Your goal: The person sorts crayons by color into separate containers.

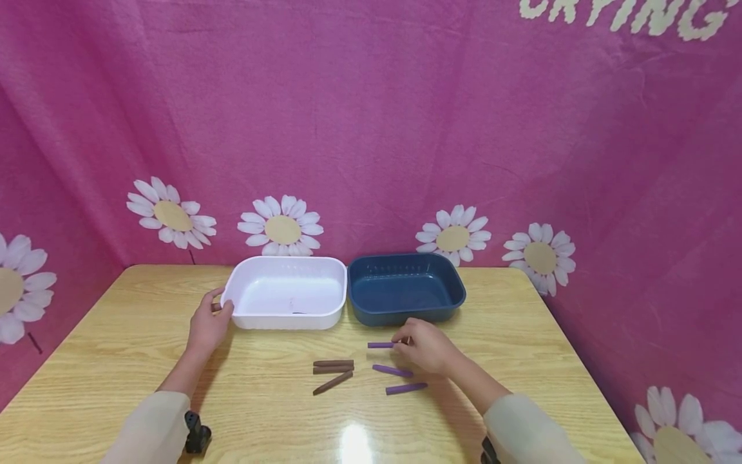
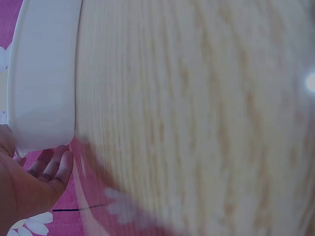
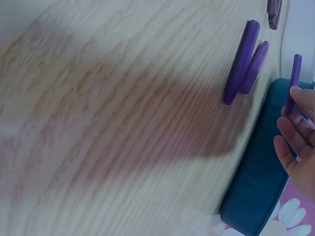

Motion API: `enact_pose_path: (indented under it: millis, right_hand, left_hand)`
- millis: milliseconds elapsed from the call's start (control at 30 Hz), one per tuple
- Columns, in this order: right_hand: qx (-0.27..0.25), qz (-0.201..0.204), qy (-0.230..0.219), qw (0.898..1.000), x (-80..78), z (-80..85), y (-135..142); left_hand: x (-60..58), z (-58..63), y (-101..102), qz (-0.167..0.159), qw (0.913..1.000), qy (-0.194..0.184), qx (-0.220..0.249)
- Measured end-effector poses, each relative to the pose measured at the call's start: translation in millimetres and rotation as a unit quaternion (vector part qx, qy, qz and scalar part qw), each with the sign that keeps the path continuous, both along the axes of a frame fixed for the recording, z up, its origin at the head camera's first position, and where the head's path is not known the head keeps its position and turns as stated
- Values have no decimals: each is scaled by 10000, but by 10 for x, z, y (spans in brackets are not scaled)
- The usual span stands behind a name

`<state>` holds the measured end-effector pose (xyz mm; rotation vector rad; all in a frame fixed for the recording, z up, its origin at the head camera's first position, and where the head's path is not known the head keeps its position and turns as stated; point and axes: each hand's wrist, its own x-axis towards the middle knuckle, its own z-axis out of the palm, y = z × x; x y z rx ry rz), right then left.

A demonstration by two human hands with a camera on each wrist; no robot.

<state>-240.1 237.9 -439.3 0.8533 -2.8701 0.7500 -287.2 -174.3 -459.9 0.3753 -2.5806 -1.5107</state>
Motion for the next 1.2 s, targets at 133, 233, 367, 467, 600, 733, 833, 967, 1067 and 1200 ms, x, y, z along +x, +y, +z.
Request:
enact_pose_path:
  millis: [133, 233, 367, 467, 600, 733, 833, 967, 1067, 1200]
  right_hand:
    - [69, -20, -23, 10000, -10, 32, -46]
    - [139, -56, -58, 9999, -13, 78, -94]
    - [129, -28, -45, 9999, -32, 127, -135]
    - [126, 3, -8, 9999, -44, 141, -154]
    - [125, -25, 27, 9999, -56, 149, -189]
    - [31, -31, 64, 10000, -71, 152, -234]
    - [-71, -28, 40, 10000, -79, 152, -272]
    - [-242, -57, -1, 9997, -89, 139, -324]
    - [-454, -80, -60, 9989, -96, 122, -375]
    - [-747, -57, -97, 9971, -111, 102, -455]
  left_hand:
    - [6, 2, 7, -14, 10000, 14, 1]
    - [13, 9, 14, -18, 10000, 19, 6]
    - [15, 10, 19, -17, 10000, 17, 14]
    - [13, 9, 23, -14, 10000, 30, 17]
    - [18, 14, 31, -11, 10000, 65, 3]
    - [32, 24, 38, 9, 10000, 83, -26]
    - [41, 25, 40, 12, 9999, 93, -36]
    - [47, 18, 42, -2, 10000, 71, -2]
    - [51, 12, 42, 5, 10000, 69, -15]
    - [59, 5, 33, 15, 10000, 74, -55]
